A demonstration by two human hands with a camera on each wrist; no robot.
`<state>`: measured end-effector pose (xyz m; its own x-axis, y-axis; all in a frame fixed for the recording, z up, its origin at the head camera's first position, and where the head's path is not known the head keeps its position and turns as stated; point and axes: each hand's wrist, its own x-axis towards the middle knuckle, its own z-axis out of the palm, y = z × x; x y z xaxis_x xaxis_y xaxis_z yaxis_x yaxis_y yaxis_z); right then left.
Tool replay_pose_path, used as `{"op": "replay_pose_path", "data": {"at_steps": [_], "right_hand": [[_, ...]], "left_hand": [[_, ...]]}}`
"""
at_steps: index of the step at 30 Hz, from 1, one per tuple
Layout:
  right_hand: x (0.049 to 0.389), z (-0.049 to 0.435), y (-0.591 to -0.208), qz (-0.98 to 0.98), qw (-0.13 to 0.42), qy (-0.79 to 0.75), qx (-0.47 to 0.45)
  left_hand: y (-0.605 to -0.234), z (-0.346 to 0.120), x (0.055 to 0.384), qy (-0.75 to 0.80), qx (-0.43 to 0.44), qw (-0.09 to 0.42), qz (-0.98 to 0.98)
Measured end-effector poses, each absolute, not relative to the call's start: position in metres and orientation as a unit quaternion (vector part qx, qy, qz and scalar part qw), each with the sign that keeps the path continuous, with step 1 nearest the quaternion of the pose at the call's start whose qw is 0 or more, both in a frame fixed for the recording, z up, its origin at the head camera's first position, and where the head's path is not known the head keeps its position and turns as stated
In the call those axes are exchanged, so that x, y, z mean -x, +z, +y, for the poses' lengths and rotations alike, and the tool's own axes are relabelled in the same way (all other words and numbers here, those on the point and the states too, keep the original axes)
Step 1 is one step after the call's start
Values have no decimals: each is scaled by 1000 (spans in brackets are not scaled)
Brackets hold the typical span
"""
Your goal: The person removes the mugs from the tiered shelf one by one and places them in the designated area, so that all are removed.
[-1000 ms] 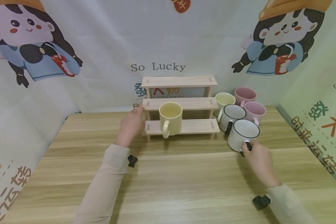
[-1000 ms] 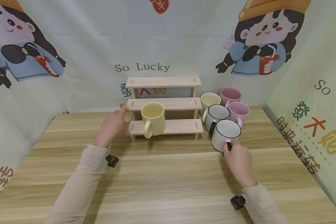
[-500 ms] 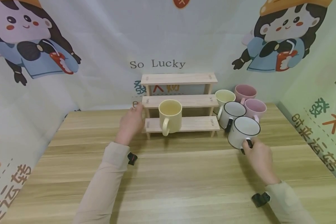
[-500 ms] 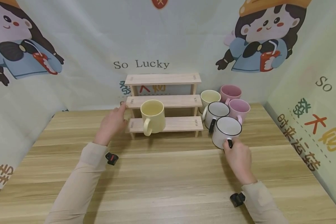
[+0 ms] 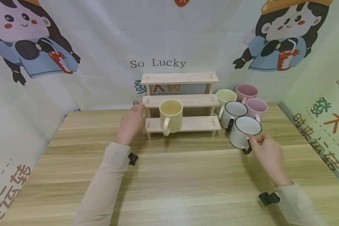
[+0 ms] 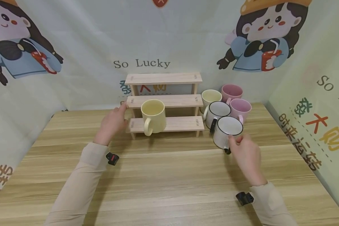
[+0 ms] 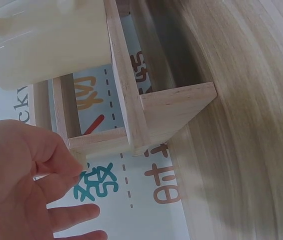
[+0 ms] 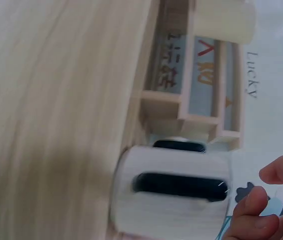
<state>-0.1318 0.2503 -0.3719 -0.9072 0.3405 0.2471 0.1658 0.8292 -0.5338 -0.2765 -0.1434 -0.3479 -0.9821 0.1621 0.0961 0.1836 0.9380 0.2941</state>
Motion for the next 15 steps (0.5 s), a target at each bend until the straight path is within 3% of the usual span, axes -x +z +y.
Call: {"op": "replay_pose_path", "data": {"at_steps": [15], "right_hand": [[143, 213, -339, -957, 128, 261, 21]], "left_hand": [[-346, -144, 277, -150, 86, 22, -985]]}}
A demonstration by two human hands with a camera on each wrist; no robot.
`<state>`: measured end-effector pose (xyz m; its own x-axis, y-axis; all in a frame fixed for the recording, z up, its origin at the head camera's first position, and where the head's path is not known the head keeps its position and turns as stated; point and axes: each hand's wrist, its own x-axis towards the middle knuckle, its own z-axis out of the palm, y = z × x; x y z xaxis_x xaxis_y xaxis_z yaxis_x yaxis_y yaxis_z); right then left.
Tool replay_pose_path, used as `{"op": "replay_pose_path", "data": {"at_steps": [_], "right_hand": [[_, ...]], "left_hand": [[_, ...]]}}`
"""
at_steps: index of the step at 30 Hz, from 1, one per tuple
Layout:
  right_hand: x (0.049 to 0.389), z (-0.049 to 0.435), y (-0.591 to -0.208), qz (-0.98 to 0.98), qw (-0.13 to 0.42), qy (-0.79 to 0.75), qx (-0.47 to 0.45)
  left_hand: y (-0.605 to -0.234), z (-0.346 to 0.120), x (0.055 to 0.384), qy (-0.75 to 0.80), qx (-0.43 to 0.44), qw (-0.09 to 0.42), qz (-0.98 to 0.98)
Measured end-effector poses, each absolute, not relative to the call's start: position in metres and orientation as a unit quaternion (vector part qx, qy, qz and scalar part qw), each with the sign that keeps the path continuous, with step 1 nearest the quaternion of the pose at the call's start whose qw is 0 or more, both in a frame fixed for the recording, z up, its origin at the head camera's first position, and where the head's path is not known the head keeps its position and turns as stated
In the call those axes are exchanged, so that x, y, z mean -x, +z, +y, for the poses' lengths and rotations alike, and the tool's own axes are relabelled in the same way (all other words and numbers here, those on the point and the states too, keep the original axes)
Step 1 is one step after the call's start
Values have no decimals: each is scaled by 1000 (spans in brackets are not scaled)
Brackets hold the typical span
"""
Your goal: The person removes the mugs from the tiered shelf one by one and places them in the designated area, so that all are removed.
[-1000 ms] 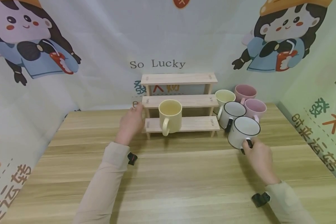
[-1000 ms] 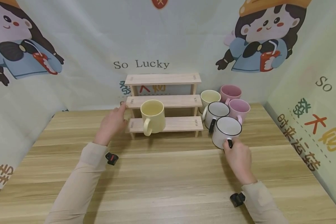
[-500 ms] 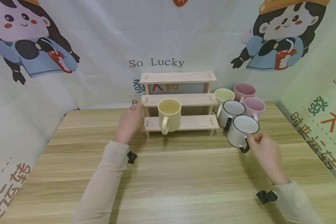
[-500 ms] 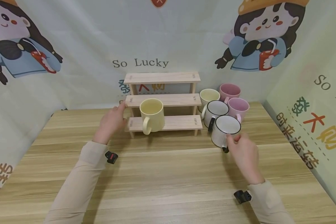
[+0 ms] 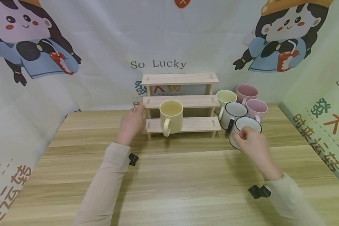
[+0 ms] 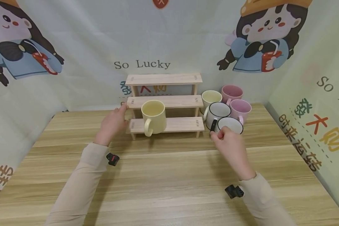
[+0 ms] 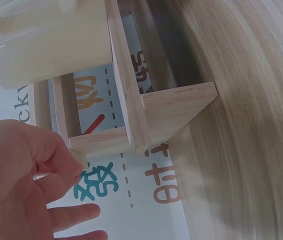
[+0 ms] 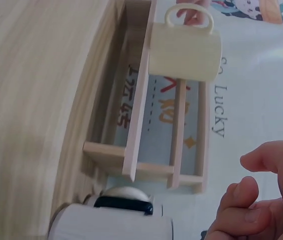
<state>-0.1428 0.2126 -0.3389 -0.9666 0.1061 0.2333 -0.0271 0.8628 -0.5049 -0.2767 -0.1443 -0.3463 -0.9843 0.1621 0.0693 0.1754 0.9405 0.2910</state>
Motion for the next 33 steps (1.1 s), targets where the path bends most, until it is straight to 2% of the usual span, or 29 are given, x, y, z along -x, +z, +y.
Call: {"op": "replay_pose_path", "data": {"at_steps": [8, 18, 33], "right_hand": [[160, 183, -333, -957, 150, 246, -39], [178, 145, -341, -958, 112, 254, -66], [199, 78, -354, -948, 86, 277, -131]], "left_hand": [[-345, -145, 277, -150, 86, 24, -985], [-345, -146, 275, -157, 85, 20, -984], [-348, -146, 276, -154, 83, 24, -984]]}}
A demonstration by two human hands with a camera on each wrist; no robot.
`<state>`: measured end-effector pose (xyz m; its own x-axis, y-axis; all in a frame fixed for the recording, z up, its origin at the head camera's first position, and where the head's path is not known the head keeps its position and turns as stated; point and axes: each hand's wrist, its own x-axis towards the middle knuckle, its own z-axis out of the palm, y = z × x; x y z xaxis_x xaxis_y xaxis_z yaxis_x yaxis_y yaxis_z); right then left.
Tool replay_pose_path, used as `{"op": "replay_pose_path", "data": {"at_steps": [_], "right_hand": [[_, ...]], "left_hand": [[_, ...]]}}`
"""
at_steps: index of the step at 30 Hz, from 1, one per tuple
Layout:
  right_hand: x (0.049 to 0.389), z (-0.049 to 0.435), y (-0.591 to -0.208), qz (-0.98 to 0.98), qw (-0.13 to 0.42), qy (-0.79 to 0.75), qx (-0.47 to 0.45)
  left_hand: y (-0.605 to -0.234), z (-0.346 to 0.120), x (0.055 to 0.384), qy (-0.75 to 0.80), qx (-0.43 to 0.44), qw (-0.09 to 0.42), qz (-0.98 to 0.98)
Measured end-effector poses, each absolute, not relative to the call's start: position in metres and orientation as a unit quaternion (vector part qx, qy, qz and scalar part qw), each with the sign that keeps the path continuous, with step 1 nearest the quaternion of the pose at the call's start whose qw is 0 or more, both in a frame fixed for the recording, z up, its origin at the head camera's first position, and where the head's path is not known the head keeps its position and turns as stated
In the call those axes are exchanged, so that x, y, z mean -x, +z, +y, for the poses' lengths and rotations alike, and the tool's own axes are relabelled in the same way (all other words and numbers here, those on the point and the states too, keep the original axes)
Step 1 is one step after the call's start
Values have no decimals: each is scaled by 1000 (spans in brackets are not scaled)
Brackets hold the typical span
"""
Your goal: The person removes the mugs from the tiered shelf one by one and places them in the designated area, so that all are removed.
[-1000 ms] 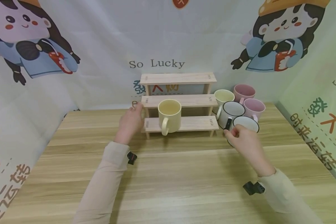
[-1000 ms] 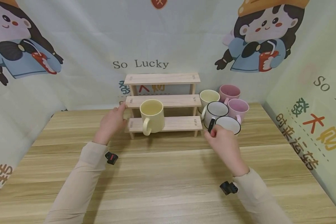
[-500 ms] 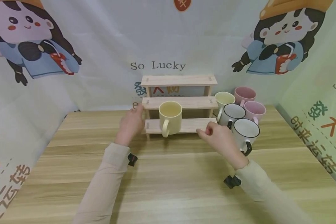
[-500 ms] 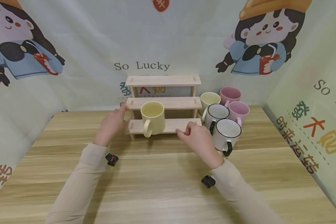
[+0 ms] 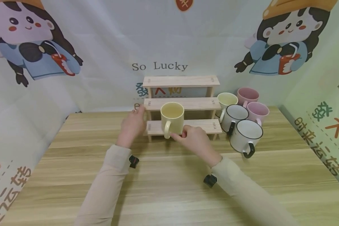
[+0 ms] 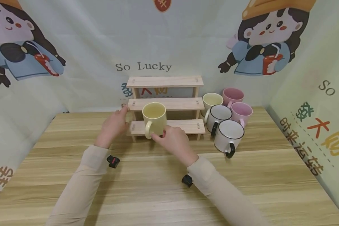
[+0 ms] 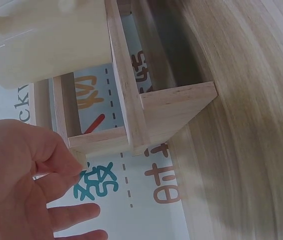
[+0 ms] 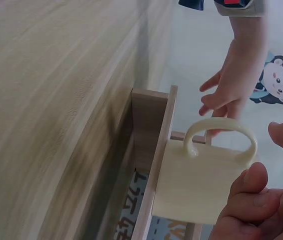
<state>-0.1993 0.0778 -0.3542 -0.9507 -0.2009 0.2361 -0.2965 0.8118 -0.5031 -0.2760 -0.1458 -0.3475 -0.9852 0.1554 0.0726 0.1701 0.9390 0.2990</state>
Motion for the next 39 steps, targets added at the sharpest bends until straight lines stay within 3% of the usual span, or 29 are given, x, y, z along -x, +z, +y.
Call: {"op": "replay_pose_path", "data": {"at_steps": [15, 32, 39], "right_hand": [[212, 48, -353, -953, 125, 233, -148], [212, 57, -354, -962, 78, 231, -119], [208, 65, -352, -960, 91, 233, -123]], "left_hand": [[-348, -144, 276, -152, 91, 38, -983], [-352, -145, 279, -144, 89, 41, -985], [-351, -146, 277, -144, 89, 41, -985]]}}
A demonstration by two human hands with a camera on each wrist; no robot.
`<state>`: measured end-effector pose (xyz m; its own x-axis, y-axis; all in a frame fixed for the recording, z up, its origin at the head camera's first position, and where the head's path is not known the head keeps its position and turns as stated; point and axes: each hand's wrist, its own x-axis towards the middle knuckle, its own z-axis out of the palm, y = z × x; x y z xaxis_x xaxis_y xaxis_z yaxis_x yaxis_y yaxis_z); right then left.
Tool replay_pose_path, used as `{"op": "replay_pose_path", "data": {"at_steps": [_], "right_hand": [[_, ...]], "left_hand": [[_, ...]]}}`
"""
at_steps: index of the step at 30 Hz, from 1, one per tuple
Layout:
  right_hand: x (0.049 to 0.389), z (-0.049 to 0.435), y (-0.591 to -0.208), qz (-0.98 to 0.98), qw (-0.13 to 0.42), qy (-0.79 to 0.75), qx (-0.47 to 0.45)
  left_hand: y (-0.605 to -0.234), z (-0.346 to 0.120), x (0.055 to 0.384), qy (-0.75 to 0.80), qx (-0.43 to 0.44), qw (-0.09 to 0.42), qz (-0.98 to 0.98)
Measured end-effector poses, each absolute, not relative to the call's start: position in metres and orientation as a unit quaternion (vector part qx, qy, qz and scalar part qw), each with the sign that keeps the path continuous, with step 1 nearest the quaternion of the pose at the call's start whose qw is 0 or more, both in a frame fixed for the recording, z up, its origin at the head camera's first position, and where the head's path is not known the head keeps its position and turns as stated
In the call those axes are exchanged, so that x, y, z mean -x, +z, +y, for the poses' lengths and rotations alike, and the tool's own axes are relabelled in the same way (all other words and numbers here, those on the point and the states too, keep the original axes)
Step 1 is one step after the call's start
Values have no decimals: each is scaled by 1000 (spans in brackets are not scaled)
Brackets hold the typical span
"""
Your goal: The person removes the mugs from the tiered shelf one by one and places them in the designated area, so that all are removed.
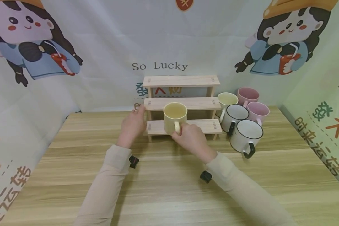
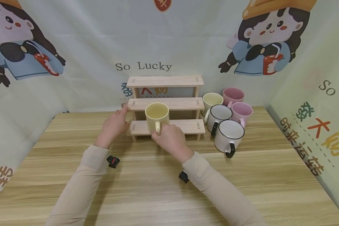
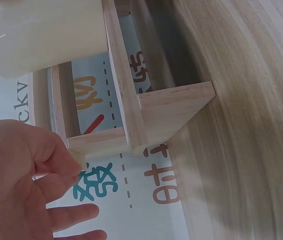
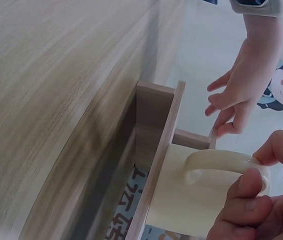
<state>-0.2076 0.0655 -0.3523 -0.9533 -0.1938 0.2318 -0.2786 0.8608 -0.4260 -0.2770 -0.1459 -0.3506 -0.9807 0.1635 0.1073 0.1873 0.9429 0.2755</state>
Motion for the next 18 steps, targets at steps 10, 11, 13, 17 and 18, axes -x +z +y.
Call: {"op": "replay_pose_path", "data": {"at_steps": [10, 11, 13, 17, 18], "right_hand": [[209, 74, -354, -964, 130, 208, -103], [210, 74, -354, -964, 134, 207, -104], [212, 75, -356, -961, 147, 205, -111], [215, 74, -359, -953, 181, 204, -132], [215, 74, -360, -951, 191, 204, -135]], "left_hand": [[-348, -144, 278, -134, 93, 42, -986], [-348, -144, 278, -134, 93, 41, -986], [-348, -144, 277, -135, 92, 41, -986], [-347, -145, 276, -140, 91, 41, -985], [-347, -145, 275, -140, 91, 41, -985]]}}
